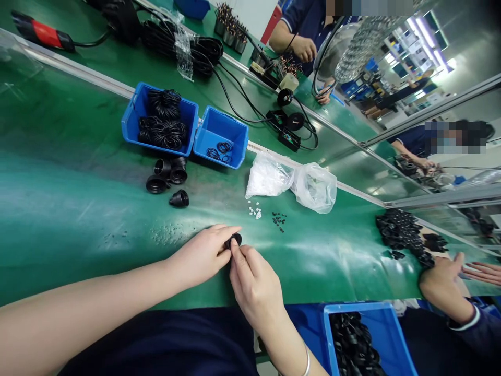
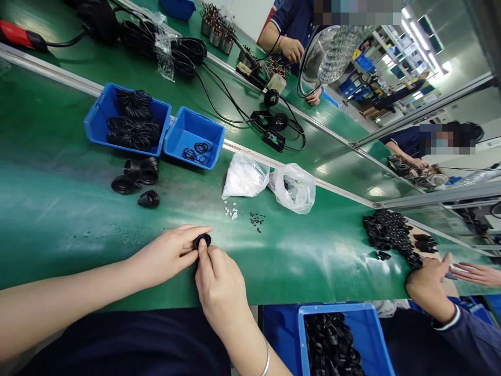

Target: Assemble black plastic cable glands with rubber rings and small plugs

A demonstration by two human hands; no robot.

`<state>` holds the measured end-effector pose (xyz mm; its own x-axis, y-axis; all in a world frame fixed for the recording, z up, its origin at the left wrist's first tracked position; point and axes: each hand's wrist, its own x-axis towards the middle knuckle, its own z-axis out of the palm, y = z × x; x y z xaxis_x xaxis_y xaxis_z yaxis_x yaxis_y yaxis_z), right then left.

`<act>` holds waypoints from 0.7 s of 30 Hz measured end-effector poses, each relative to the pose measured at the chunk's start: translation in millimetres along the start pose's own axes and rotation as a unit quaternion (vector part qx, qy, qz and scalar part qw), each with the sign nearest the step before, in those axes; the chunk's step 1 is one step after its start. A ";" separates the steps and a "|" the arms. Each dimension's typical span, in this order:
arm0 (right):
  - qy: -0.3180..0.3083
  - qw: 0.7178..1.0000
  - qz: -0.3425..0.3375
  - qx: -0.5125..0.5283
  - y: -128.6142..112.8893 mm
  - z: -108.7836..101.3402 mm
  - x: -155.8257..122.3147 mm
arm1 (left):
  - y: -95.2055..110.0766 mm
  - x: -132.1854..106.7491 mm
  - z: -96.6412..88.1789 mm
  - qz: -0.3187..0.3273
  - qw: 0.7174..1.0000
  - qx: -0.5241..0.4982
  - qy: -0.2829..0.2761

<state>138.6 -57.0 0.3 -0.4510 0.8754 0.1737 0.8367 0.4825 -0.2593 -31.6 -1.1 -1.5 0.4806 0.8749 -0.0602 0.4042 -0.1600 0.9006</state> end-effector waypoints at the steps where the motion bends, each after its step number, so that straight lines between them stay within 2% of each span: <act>1: 0.002 1.000 0.002 0.018 0.4 -0.1 -0.3 | 0.3 -0.2 0.0 -0.002 1.000 -0.011 0.000; 4: 0.045 0.995 0.015 0.087 2.2 3.2 -1.9 | 0.8 -0.8 0.0 -0.014 0.999 -0.049 0.003; 6: 0.063 0.994 0.018 0.085 3.3 6.8 -3.3 | 1.0 -1.0 -0.1 -0.023 0.997 -0.069 -0.003; 12: 0.001 1.000 -0.019 -0.021 6.2 2.8 -1.9 | -1.2 0.1 0.1 -0.056 0.991 -0.120 -0.025; 14: 0.005 1.000 -0.012 0.012 8.0 -2.1 -1.3 | -3.0 0.7 -0.1 -0.064 0.980 -0.186 -0.035; 18: 0.098 0.985 0.068 0.123 11.0 -7.4 -3.7 | -4.0 2.4 -1.9 -0.075 0.948 -0.303 -0.059; 21: 0.094 0.981 0.076 0.154 10.0 -6.9 -4.5 | -0.4 4.1 -4.0 -0.060 0.942 -0.322 -0.076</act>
<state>151.1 -56.3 3.5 -0.2387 0.9314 0.2748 0.7438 0.3573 -0.5649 -32.9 4.3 -0.4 0.5863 0.7861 -0.1957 -0.0691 0.2892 0.9548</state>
